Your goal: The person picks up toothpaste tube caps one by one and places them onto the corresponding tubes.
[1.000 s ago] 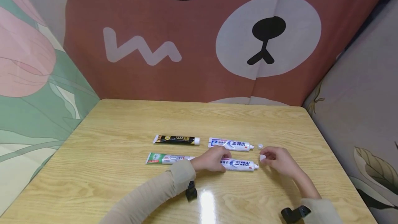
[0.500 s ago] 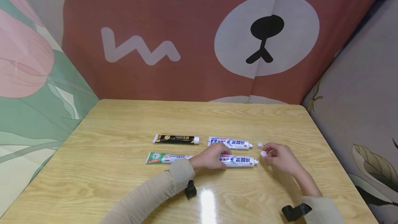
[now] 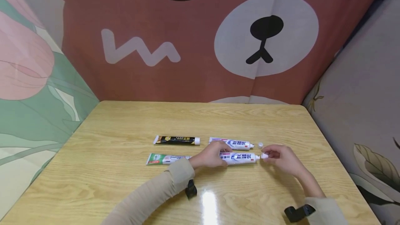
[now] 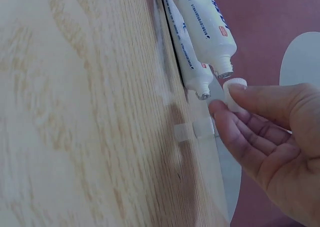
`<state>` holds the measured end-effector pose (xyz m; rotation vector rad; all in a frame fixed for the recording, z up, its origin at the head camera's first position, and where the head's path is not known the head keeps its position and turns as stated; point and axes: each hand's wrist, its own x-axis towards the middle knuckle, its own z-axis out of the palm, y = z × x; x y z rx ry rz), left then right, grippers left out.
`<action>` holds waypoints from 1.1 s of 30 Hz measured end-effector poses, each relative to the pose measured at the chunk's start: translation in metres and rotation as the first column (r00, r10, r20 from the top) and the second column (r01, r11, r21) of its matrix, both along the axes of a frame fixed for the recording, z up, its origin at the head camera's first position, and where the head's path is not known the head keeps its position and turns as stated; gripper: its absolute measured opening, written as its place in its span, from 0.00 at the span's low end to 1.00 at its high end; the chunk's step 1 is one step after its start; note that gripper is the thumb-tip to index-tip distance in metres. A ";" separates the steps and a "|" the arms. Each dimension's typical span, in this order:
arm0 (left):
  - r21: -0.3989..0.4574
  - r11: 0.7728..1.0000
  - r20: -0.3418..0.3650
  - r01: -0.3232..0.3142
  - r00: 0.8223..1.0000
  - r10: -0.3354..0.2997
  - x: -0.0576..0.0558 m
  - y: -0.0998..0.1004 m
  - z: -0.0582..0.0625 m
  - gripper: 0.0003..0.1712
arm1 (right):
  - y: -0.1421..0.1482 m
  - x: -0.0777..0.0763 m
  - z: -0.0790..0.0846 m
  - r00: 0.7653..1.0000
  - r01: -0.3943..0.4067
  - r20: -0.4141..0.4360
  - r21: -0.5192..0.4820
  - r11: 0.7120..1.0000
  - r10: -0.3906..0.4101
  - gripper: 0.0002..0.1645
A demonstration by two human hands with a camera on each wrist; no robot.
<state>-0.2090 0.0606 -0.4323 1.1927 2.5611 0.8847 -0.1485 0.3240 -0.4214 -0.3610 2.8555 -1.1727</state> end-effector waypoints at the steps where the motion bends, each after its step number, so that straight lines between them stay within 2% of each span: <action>1: 0.000 1.000 0.007 -0.003 1.000 0.003 0.000 0.000 0.000 0.24 | 0.000 0.000 0.000 1.000 0.001 0.018 -0.015 1.000 0.000 0.13; 5: 0.004 1.000 0.029 -0.012 1.000 0.012 0.001 0.001 0.001 0.24 | -0.002 0.000 0.001 0.998 0.000 0.064 -0.061 0.998 0.004 0.11; 15: 0.001 1.000 0.045 -0.020 0.999 0.020 0.002 0.002 0.002 0.24 | 0.000 0.002 -0.001 0.997 -0.025 0.071 -0.101 0.995 0.032 0.12; 28: 0.047 0.999 0.039 -0.010 0.999 0.008 0.001 0.002 0.000 0.25 | 0.002 0.002 -0.001 0.995 -0.012 0.100 -0.148 0.989 0.027 0.12; 33: 0.044 0.999 0.021 0.008 1.000 -0.009 0.001 0.001 0.003 0.24 | 0.003 0.001 -0.002 0.991 -0.075 0.098 -0.188 0.979 0.095 0.10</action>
